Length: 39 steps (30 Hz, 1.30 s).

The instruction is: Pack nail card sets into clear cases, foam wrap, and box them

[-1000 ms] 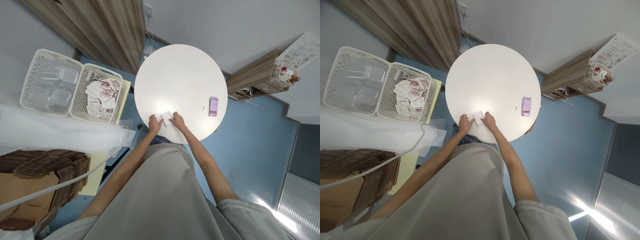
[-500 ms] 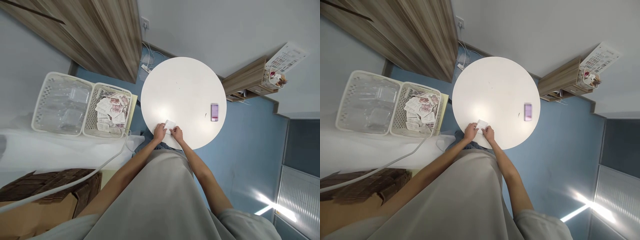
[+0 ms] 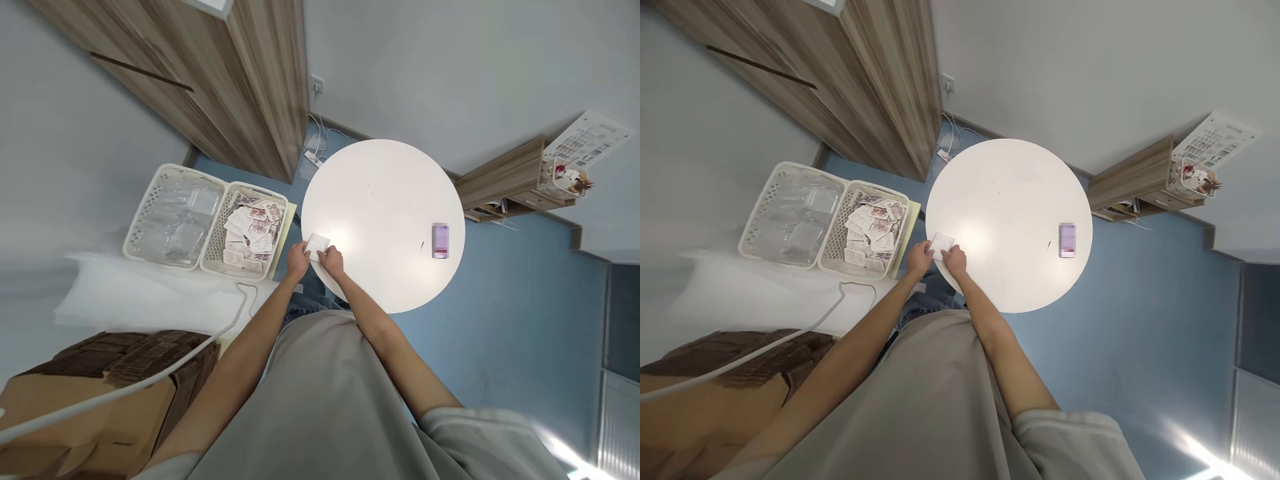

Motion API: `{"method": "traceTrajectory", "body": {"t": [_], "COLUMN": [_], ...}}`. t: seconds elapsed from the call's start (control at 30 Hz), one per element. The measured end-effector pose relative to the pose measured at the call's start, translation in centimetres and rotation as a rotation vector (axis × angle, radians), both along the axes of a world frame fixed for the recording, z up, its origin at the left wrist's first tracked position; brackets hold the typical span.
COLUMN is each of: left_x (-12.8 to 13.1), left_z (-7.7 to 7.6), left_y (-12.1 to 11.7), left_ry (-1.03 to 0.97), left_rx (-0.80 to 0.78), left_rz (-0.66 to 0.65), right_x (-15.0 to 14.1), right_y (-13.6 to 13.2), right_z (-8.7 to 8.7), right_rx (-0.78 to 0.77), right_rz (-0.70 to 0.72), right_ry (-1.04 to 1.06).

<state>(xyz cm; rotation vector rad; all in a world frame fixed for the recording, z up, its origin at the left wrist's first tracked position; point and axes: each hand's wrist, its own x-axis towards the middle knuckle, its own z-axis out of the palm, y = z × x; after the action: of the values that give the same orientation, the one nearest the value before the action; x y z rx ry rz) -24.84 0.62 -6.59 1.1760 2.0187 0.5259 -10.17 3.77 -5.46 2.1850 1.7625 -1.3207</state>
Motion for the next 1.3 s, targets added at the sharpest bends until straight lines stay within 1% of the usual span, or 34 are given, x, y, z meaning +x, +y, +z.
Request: {"method": "traceTrajectory", "body": {"t": [0.07, 0.13, 0.27, 0.4, 0.5, 0.57, 0.67, 0.77, 0.87, 1.0, 1.07, 1.13, 1.2, 1.27, 1.3], "left_x": [0.7, 1.6, 4.1, 6.2, 6.6, 6.5, 5.9, 4.6, 2.5, -1.2, -3.4, -5.8, -8.3, -10.8, -12.0], "left_z": [0.9, 1.9, 4.0, 6.1, 8.1, 9.4, 10.7, 11.2, 11.4, 11.9, 12.5, 13.0, 13.1, 12.7, 12.4], "left_y": [-1.4, -3.4, -8.7, -13.4, -16.6, -18.7, -21.6, -23.8, -25.0, -26.2, -27.6, -29.8, -32.9, -36.3, -37.9], "left_ry": [0.018, 0.016, -0.063, -0.114, -0.096, -0.06, -0.015, 0.025, 0.066, 0.143, 0.199, 0.264, 0.343, 0.409, 0.416], "left_rx": [0.03, 0.072, 0.135, 0.15, 0.158, 0.166, 0.204, 0.253, 0.293, 0.348, 0.375, 0.386, 0.375, 0.332, 0.295], "left_rz": [0.037, 0.073, 0.136, 0.249, 0.347, 0.444, 0.586, 0.727, 0.841, 0.912, 0.943, 0.984, 1.016, 1.009, 0.981], "right_x": [1.0, 2.4, 5.6, 8.2, 8.9, 9.1, 9.5, 9.8, 9.6, 8.0, 6.5, 4.5, 2.1, -0.6, -2.0], "right_y": [-0.9, -2.1, -5.0, -7.1, -8.2, -9.1, -10.5, -11.6, -12.1, -12.6, -13.2, -14.2, -15.7, -17.7, -18.8], "right_z": [0.7, 1.4, 2.9, 4.1, 4.7, 5.1, 5.7, 6.4, 7.3, 8.8, 9.7, 10.5, 11.4, 12.2, 12.6], "right_rx": [0.012, 0.021, 0.019, 0.005, -0.05, -0.103, -0.161, -0.175, -0.165, -0.119, -0.087, -0.057, -0.045, -0.046, -0.053], "right_rz": [0.004, 0.01, 0.039, 0.018, -0.012, -0.014, 0.007, 0.024, 0.003, 0.002, 0.037, 0.086, 0.143, 0.197, 0.227], "right_ry": [0.038, 0.108, 0.27, 0.383, 0.462, 0.533, 0.624, 0.676, 0.709, 0.733, 0.728, 0.719, 0.731, 0.748, 0.756]}}
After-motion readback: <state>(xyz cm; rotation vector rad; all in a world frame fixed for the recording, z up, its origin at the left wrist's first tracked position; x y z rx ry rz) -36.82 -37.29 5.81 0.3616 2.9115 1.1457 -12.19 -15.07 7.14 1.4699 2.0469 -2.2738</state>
